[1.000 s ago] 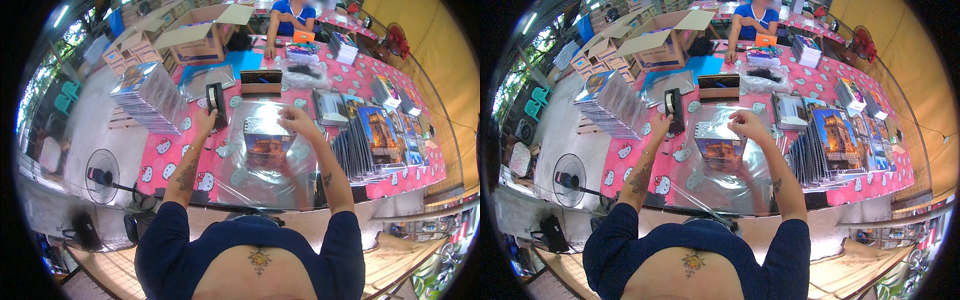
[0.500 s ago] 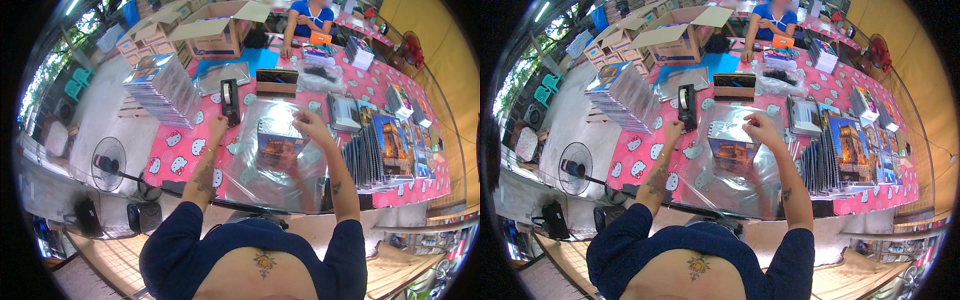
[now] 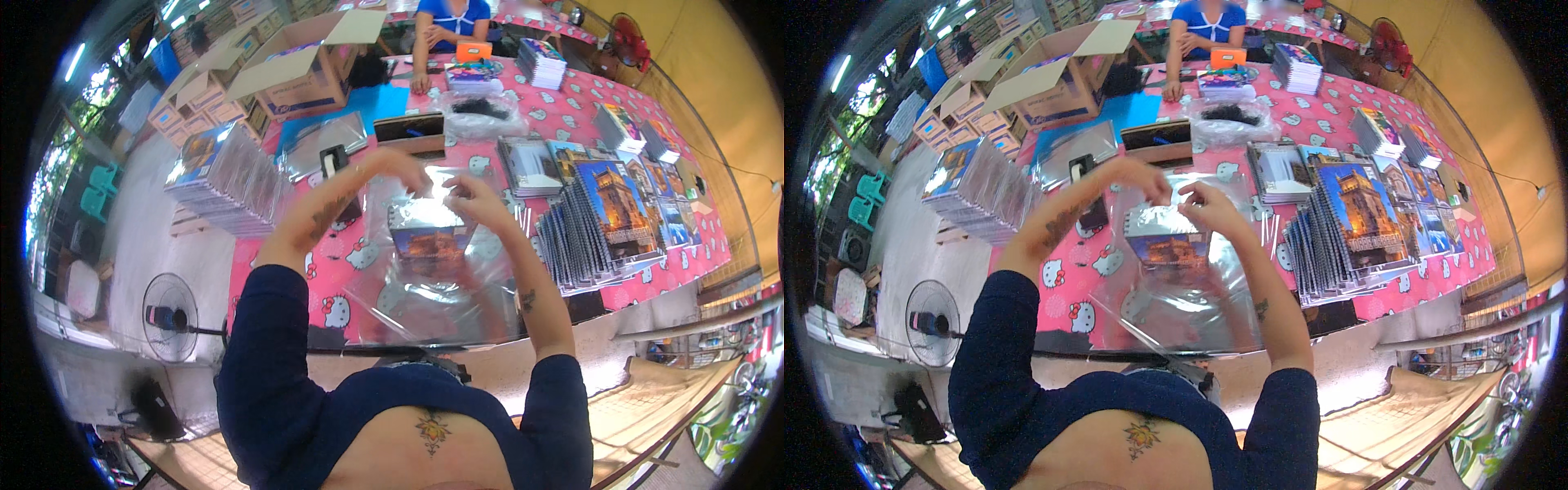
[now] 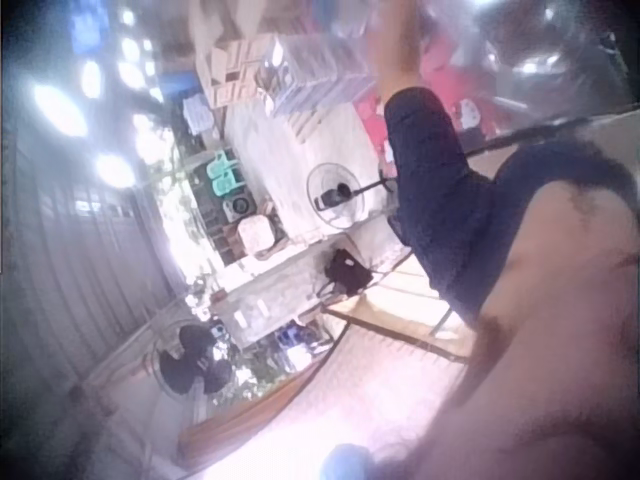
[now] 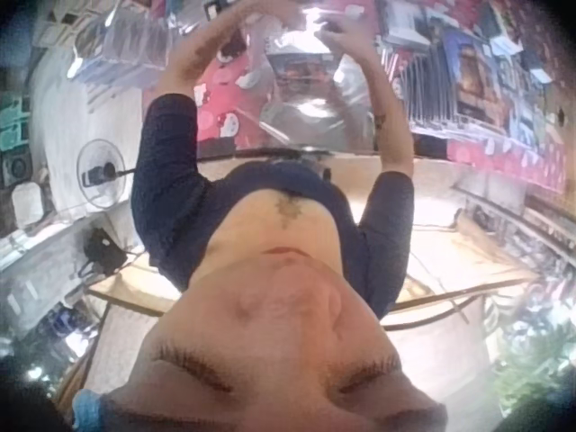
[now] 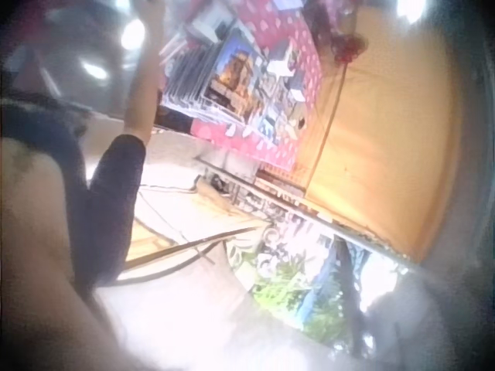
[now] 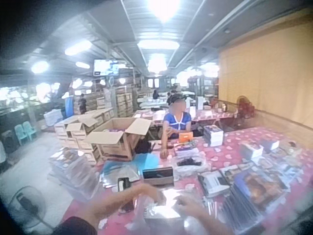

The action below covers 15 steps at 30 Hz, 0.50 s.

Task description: The person repeatedly places spiral-bound notebooks into clear plastic sleeves, seals them, and stacks them on a table. The person handles the notebooks and sleeves by hand, working at a table with a pink Hello Kitty tablecloth. Other people are visible in the background, but the focus is on the packaging task.

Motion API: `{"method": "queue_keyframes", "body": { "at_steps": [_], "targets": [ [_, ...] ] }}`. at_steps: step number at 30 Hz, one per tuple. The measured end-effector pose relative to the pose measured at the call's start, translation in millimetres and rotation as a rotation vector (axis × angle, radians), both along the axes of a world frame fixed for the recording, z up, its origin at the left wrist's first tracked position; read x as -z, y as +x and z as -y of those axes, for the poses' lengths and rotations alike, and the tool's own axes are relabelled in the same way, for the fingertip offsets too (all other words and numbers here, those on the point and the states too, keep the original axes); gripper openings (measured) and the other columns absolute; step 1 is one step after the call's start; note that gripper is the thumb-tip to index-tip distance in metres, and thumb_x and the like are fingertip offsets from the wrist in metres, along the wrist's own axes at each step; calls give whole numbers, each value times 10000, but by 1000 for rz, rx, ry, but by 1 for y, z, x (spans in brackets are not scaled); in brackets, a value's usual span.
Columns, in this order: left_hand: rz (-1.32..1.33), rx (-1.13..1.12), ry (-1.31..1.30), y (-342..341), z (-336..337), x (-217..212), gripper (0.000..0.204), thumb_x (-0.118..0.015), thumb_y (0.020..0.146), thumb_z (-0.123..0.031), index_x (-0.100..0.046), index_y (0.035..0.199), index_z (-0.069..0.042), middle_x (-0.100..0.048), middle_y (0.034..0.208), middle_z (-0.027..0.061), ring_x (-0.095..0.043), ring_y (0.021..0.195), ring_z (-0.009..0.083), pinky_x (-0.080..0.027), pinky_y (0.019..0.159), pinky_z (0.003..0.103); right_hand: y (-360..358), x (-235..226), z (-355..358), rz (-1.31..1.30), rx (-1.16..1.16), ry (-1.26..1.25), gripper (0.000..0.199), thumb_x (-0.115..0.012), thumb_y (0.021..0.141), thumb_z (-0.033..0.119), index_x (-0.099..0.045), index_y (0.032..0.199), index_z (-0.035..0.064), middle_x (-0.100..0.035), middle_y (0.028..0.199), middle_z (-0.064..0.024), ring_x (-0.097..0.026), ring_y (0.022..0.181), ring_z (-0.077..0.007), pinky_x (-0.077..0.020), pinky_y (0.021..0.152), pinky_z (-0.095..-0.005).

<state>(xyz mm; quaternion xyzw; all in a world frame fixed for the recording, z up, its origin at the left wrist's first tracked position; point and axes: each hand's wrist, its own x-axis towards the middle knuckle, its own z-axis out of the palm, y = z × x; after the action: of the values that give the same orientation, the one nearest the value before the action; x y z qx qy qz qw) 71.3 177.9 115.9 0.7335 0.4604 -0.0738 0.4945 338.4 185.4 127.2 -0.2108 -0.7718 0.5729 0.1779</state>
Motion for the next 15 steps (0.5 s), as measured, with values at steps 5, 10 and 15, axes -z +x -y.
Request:
{"method": "queue_keyframes", "body": {
  "at_steps": [5, 10, 15],
  "targets": [
    [339, -497, -45, -14, 39, 72, 605, -591, 923, -463, -525, 1336, -27, -595, 1268, 90, -547, 1144, 193, -449, 951, 331, 1, -2, 7, -23, 104, 99, 482, -745, 802, 205, -575, 1234, 76, -562, 1051, -69, -567, 862, -135, -486, 714, -274],
    [-189, -542, 812, 90, 93, -42, 739, -615, 866, -545, -519, 1310, 39, -556, 1298, 231, -517, 1235, 344, -395, 1038, 398, 19, -2, 20, -173, 288, -35, 451, -722, 826, 198, -572, 1230, 64, -564, 1072, -86, -569, 885, -163, -485, 781, -292],
    [-422, -313, 1034, 118, 122, -51, 750, -772, 643, -506, -574, 1123, 35, -608, 1087, 225, -590, 1041, 391, -471, 876, 443, 65, 32, 33, -434, 293, -249, 291, -643, 893, 236, -619, 1088, 21, -645, 941, -82, -606, 840, -165, -488, 789, -290]
  ]
}}
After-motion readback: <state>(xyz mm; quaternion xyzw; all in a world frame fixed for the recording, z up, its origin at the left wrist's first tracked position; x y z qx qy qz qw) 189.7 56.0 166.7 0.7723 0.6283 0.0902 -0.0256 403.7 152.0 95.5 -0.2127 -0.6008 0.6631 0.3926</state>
